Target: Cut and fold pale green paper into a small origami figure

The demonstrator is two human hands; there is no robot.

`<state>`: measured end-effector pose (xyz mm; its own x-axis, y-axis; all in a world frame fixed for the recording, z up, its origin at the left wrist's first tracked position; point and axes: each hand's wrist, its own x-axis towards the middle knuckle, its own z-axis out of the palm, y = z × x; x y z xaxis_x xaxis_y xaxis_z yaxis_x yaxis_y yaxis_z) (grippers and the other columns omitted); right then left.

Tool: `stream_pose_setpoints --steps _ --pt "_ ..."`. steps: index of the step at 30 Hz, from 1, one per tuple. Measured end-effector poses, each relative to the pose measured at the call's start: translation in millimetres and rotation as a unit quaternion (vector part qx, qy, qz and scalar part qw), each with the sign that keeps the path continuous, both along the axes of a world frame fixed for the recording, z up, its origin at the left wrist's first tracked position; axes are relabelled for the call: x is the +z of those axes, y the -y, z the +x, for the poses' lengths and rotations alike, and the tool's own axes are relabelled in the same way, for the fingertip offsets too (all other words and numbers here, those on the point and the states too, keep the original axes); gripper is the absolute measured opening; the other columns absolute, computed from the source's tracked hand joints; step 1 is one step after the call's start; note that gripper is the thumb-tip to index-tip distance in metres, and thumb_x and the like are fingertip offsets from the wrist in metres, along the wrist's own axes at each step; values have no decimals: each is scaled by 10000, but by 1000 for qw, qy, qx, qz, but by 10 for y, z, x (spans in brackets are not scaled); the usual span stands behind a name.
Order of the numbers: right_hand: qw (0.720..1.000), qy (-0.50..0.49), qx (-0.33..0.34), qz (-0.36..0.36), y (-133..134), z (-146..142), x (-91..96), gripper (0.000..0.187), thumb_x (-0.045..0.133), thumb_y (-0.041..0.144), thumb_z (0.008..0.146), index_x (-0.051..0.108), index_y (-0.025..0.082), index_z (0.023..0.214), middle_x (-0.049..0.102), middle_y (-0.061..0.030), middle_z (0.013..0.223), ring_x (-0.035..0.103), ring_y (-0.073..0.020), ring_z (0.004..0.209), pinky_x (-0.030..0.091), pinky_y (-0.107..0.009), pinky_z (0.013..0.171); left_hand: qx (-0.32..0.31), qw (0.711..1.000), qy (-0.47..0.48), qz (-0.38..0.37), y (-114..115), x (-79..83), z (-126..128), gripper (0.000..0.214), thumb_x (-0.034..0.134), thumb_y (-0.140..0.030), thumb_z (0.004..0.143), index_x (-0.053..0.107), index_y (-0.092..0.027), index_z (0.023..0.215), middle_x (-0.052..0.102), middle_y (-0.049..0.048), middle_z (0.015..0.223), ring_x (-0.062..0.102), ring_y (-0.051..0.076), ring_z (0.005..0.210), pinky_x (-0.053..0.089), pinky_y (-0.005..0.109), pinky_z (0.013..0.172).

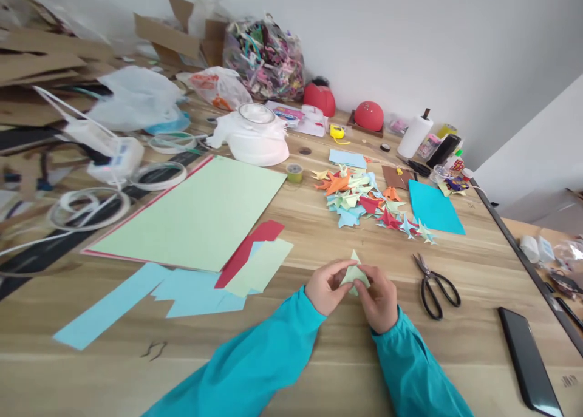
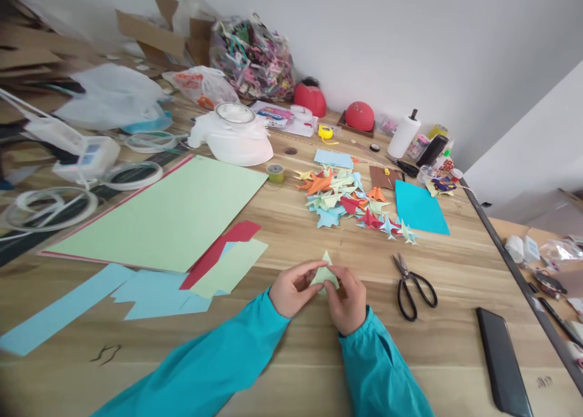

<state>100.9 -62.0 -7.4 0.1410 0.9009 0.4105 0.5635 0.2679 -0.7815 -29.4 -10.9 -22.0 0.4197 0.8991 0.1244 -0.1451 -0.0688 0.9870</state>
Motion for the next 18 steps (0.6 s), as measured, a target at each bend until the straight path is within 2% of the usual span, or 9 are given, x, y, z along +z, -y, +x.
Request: stream_pose_setpoints --steps 3,6,8,10,12,16,18 --pt "998 -65 2 -17 -9 -2 2 215 556 217 763 589 228 976 638 -55 833 587 -179 723 485 -305 640 18 1000 -4 15 -5 11 -18 368 624 -144 634 627 -164 1001 619 94 1042 598 189 868 486 286 786" --pt "995 -94 29 -14 -32 12 -9 219 597 236 736 598 210 954 614 -62 820 582 -177 725 489 -299 613 28 999 -9 28 -17 20 -35 313 621 -174 652 647 -164 964 648 81 948 601 180 833 488 281 770" --pt "997 -70 7 28 -48 24 -9 131 600 231 732 625 204 858 586 -72 860 570 -192 814 487 -318 664 45 997 -18 57 -26 23 -39 253 628 -197 657 666 -155 903 642 84 918 593 181 831 487 282 756" --pt "996 -34 -14 83 -61 35 2 75 617 220 716 637 198 784 562 -82 934 543 -210 920 459 -363 779 47 994 -26 90 -33 21 -32 212 627 -201 659 678 -144 857 632 84 853 589 176 795 490 276 706" --pt "995 -20 -11 97 -72 42 16 50 599 207 734 638 194 763 575 -83 936 550 -203 914 444 -374 812 56 992 -29 106 -38 11 -16 207 622 -204 665 679 -135 852 621 87 826 586 169 769 489 272 679" --pt "993 -19 13 115 -99 62 9 68 565 193 763 631 199 778 622 -62 823 578 -183 819 460 -349 766 92 987 -24 129 -50 -34 22 178 620 -247 676 689 -134 795 598 86 801 585 171 775 494 288 700" --pt "992 -9 -4 128 -116 78 -22 68 568 197 759 633 196 779 625 -69 859 572 -189 849 447 -355 788 118 983 -22 142 -56 -54 43 165 639 -271 660 692 -138 743 590 112 936 568 200 897 489 301 756"
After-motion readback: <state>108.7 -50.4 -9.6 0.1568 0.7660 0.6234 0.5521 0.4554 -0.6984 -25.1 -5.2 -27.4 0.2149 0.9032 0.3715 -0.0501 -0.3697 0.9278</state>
